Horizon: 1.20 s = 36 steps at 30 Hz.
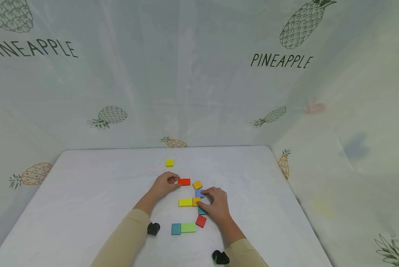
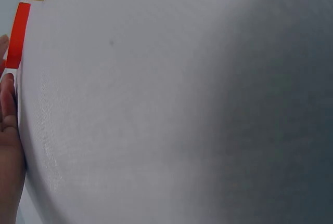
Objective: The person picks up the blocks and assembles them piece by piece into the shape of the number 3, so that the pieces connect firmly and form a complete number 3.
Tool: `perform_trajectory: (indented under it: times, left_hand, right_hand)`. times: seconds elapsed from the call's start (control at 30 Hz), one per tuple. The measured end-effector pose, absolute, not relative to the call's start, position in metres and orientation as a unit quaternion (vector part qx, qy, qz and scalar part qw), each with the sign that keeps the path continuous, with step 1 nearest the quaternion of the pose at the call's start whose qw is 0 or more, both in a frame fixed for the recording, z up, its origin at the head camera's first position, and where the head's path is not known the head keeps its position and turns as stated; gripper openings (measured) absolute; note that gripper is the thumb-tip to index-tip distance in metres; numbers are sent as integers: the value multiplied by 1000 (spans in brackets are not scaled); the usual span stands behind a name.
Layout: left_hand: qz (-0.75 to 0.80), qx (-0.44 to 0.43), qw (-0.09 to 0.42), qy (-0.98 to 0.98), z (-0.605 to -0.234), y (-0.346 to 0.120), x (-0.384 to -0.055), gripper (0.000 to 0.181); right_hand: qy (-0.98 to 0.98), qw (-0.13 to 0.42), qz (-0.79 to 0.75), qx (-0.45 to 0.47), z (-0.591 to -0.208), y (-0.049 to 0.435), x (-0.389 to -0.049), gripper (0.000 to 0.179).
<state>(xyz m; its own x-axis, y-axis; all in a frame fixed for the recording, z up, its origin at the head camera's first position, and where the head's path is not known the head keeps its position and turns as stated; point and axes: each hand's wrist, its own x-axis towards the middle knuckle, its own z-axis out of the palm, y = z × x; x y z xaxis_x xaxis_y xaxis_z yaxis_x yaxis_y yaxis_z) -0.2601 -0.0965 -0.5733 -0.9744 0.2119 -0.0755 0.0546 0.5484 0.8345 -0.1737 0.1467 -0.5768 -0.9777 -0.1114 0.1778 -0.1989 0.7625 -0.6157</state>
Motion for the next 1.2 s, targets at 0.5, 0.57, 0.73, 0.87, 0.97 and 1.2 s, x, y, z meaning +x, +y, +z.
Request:
perform_trajectory:
  times: [0.5, 0.57, 0.73, 0.87, 0.97, 1.2]
  left_hand:
    - [471, 78, 81, 875, -575, -97, -262, 20]
    - [468, 80, 77, 877, -576, -97, -262, 21]
    - [457, 78, 68, 883, -573, -94, -262, 21]
    - [455, 76, 63, 885, -572, -93, -261, 20]
    - [455, 74, 64, 885, -571, -92, -261, 20]
    - [449, 69, 69, 888, -571, -89, -260, 21]
  right_hand:
    - [-932, 66, 345, 91, -580, 148, -175, 38]
    - [-932, 66, 343, 91, -580, 148, -175, 38]
    - [-933, 67, 342, 92, -580, 148, -176, 36]
    - [-933, 62, 345, 87, -578, 147, -175, 37]
    - [-933, 59, 346, 83, -577, 146, -175, 38]
    - [-934, 52, 346, 79, -576, 146, -174, 39]
